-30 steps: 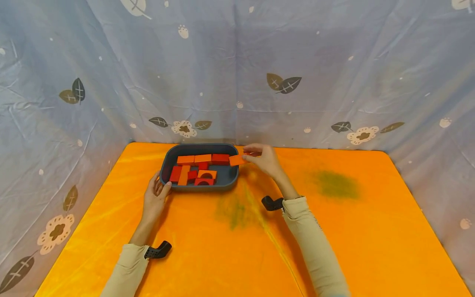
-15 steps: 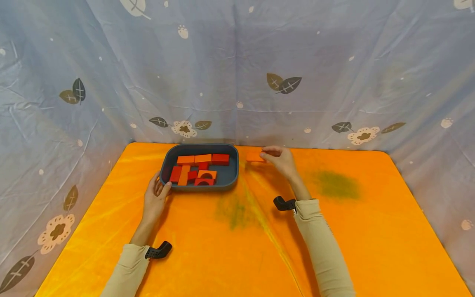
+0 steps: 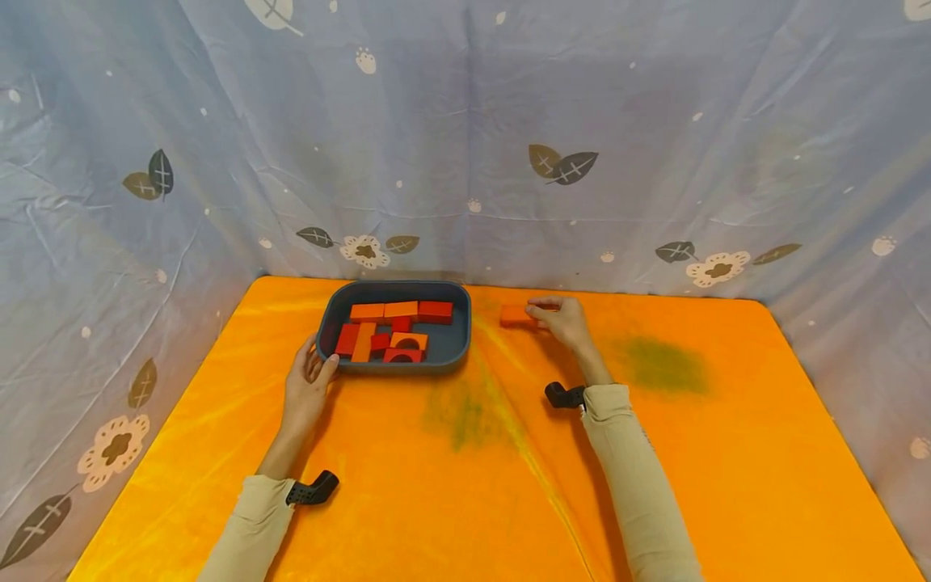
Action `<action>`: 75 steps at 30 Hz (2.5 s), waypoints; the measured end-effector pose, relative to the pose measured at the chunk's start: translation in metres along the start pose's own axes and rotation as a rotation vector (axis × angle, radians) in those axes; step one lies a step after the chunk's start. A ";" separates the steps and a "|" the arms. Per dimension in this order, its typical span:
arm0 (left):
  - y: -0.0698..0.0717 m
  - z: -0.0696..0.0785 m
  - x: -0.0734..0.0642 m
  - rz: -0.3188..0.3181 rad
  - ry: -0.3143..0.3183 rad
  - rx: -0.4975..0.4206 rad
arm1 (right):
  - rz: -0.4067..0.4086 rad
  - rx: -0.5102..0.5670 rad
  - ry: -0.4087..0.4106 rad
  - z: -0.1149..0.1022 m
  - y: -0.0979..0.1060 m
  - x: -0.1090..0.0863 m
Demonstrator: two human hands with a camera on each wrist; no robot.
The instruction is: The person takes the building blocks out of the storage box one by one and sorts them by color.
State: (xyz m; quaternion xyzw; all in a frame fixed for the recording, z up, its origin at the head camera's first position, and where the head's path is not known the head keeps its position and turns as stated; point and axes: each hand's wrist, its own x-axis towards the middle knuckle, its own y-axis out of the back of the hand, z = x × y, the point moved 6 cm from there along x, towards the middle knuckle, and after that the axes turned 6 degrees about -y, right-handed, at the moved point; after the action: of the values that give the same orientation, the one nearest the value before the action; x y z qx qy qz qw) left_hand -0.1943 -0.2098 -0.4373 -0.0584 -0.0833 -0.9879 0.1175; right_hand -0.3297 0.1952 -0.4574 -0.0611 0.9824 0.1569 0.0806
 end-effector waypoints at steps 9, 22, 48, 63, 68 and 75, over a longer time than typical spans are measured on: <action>-0.001 -0.001 -0.001 -0.003 0.021 -0.025 | 0.151 -0.181 0.033 0.006 0.005 0.001; -0.001 -0.002 0.000 0.006 0.009 -0.016 | 0.148 -0.189 0.058 0.003 0.003 0.001; -0.001 -0.005 0.001 0.006 0.005 -0.023 | 0.080 -0.316 0.273 -0.082 -0.036 -0.023; 0.000 -0.006 0.002 0.016 0.030 -0.048 | -0.124 -0.364 0.398 -0.106 -0.103 -0.029; 0.000 -0.004 0.002 0.019 0.016 -0.047 | -0.202 -0.438 0.415 -0.105 -0.129 -0.028; 0.000 -0.003 0.003 0.016 0.006 -0.033 | -0.294 -0.603 0.409 -0.098 -0.155 -0.023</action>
State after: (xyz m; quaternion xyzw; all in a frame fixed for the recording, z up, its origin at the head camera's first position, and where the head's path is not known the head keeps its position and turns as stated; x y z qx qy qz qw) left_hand -0.1975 -0.2108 -0.4399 -0.0580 -0.0660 -0.9883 0.1247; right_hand -0.2987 0.0199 -0.4080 -0.2521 0.8688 0.4099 -0.1169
